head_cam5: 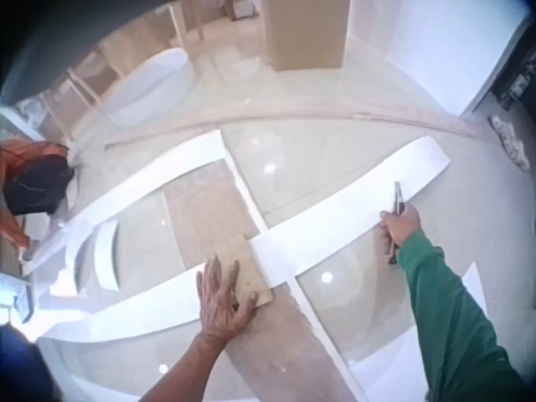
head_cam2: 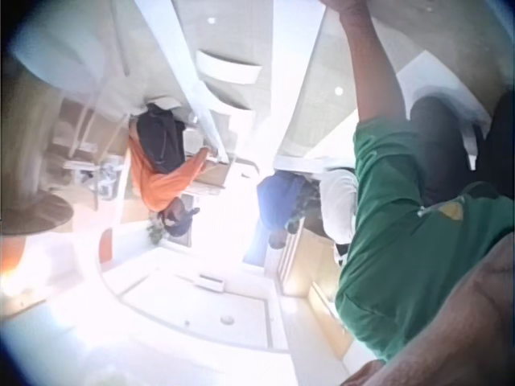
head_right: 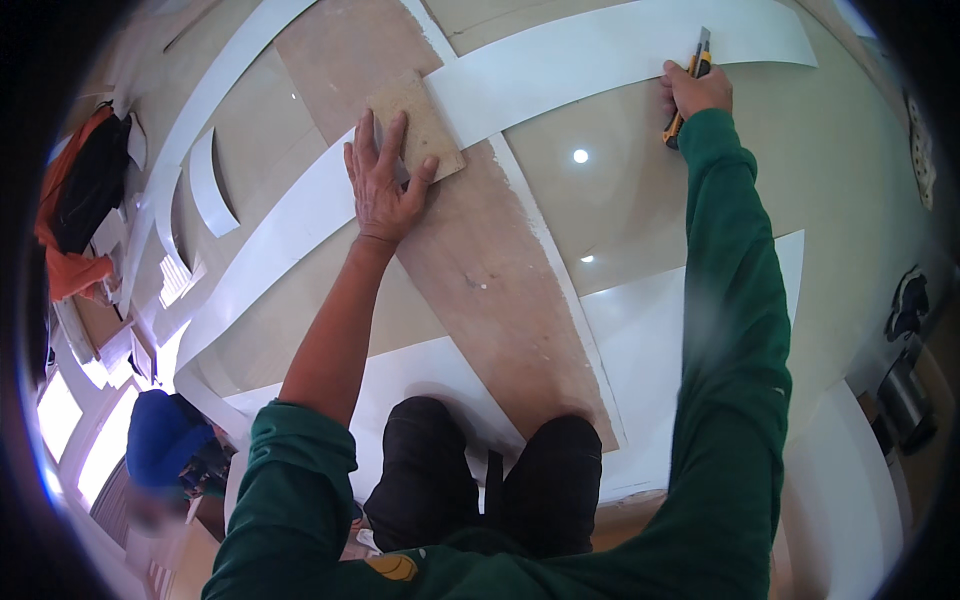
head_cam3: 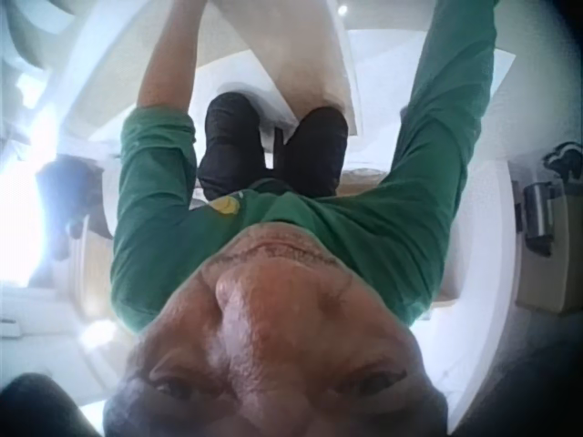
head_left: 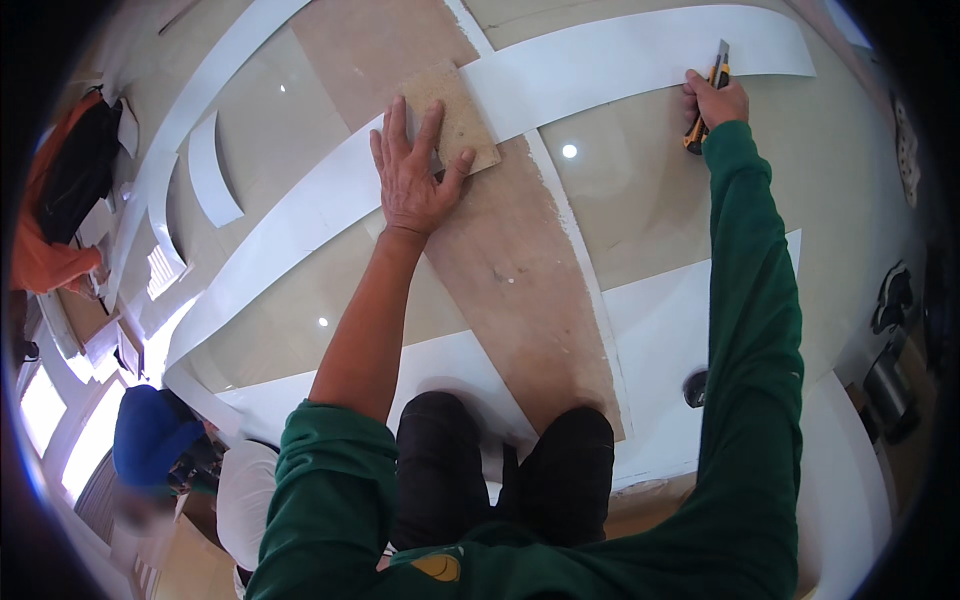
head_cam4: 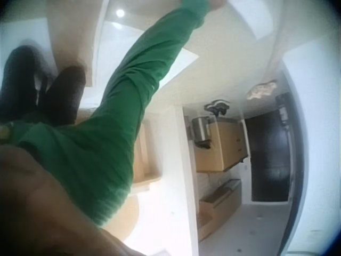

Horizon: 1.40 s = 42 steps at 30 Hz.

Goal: The person uses a utility knife and a wooden block as a guide to cut long white planks on the floor. They repeatedly position the block, score the material, and remove the cut sections while other workers are visible in the background.

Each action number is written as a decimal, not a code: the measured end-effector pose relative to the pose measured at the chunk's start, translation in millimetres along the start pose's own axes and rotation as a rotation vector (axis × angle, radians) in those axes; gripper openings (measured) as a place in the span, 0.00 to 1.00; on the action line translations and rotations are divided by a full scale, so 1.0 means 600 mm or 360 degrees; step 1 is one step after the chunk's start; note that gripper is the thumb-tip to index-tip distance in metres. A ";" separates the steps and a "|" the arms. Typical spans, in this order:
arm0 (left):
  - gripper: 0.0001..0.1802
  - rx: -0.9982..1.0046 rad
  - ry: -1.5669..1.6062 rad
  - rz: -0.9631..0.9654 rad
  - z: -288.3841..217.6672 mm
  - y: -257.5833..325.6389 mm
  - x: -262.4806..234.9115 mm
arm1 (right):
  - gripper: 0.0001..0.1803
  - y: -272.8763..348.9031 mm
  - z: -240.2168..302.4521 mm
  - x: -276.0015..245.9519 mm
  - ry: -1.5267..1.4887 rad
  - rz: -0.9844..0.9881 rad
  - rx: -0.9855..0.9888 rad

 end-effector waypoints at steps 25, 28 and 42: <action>0.35 -0.0008 -0.0051 0.0065 0.006 -0.008 0.006 | 0.16 0.389 -0.069 0.212 -0.0803 0.0110 0.0526; 0.35 0.0007 -0.0062 0.0083 0.006 -0.007 0.004 | 0.17 0.400 -0.058 0.264 -0.0911 0.0026 0.0547; 0.35 0.0002 -0.0034 0.0092 0.010 -0.003 0.008 | 0.13 0.424 -0.063 0.294 -0.0767 0.0021 0.0457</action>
Point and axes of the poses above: each hand's wrist, its own y-axis away from the middle knuckle, its own x-axis out of the palm, z = x × y, the point moved 5 cm from there along -y, towards the middle knuckle, and after that the axes turned 10 degrees about -y, right-handed, at the moved point
